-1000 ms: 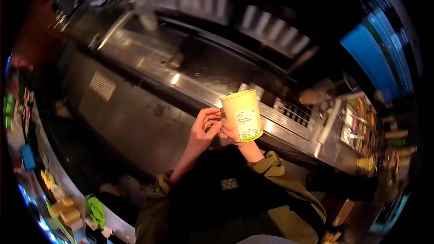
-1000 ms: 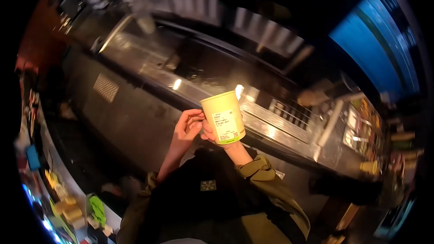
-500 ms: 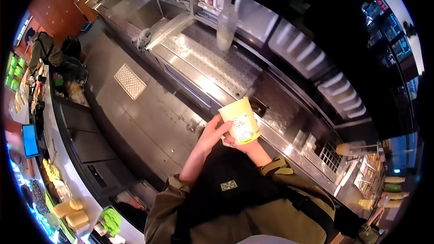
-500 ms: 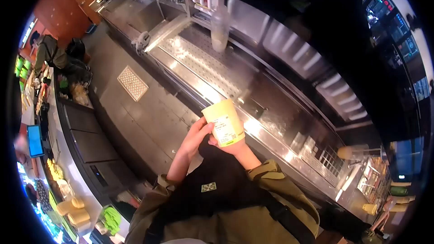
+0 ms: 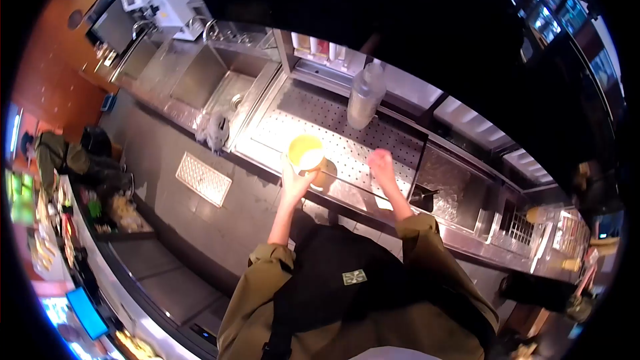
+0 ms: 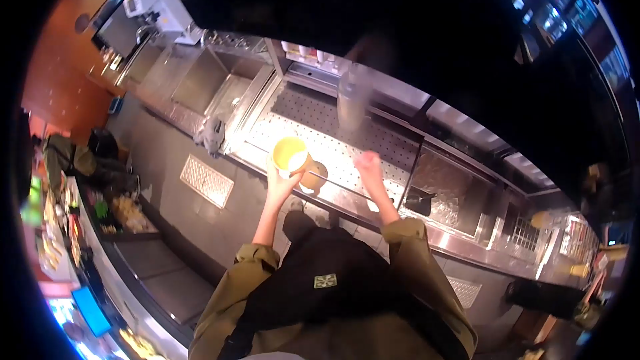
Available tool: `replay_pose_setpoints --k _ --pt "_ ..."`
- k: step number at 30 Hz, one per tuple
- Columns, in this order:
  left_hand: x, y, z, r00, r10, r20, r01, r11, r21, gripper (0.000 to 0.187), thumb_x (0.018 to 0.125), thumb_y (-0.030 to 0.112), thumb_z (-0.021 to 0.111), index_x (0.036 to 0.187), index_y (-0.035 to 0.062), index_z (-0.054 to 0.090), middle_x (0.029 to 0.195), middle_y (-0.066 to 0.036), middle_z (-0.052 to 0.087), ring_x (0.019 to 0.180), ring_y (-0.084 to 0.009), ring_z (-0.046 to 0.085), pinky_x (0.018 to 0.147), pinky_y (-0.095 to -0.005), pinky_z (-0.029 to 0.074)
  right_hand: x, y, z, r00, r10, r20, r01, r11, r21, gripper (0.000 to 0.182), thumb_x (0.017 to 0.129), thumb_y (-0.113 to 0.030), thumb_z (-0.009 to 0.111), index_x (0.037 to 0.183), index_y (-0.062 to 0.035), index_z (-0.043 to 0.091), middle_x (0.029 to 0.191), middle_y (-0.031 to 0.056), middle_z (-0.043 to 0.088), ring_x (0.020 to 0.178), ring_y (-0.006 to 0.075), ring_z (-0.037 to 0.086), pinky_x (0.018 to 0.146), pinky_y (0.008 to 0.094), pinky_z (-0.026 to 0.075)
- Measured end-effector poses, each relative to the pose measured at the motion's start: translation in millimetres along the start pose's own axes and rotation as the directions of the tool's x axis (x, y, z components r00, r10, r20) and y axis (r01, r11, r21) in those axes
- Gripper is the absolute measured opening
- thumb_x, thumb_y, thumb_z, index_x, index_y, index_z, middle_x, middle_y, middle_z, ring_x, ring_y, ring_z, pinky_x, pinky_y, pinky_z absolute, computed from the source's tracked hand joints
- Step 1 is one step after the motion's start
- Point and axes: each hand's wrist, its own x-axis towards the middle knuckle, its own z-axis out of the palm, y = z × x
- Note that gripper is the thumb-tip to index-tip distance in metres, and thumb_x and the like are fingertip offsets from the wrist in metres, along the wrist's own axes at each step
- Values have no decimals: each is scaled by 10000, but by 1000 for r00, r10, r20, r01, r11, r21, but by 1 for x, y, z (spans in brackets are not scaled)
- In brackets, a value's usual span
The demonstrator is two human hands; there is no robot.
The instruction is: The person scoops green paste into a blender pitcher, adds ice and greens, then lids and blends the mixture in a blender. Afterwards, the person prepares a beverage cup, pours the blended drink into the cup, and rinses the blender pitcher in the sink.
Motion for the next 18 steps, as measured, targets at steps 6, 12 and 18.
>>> replay_pose_setpoints --k 6,12,18 --pt "72 -17 8 948 52 314 33 964 -262 698 595 120 734 1156 -8 340 1073 -145 447 1026 -253 476 862 -333 406 81 -104 43 903 -279 -325 218 952 -213 922 569 -196 798 1270 -31 221 1239 157 342 1135 261 371 938 344 348" --pt "99 -60 4 758 176 628 -179 982 -60 801 640 55 652 1291 -33 194 1232 -239 337 1206 -327 321 1005 -349 276 115 -97 65 827 -237 -509 131 963 -234 946 507 -238 816 1218 -2 238 1142 167 433 1052 273 458 871 342 403" --pt "173 4 -24 741 324 589 -267 946 -184 672 666 17 633 1250 -38 307 1232 -239 393 1118 -356 421 921 -358 365 90 -105 71 690 -362 -627 78 898 -433 928 496 -245 825 1210 -7 282 1078 139 491 981 236 502 836 325 427"
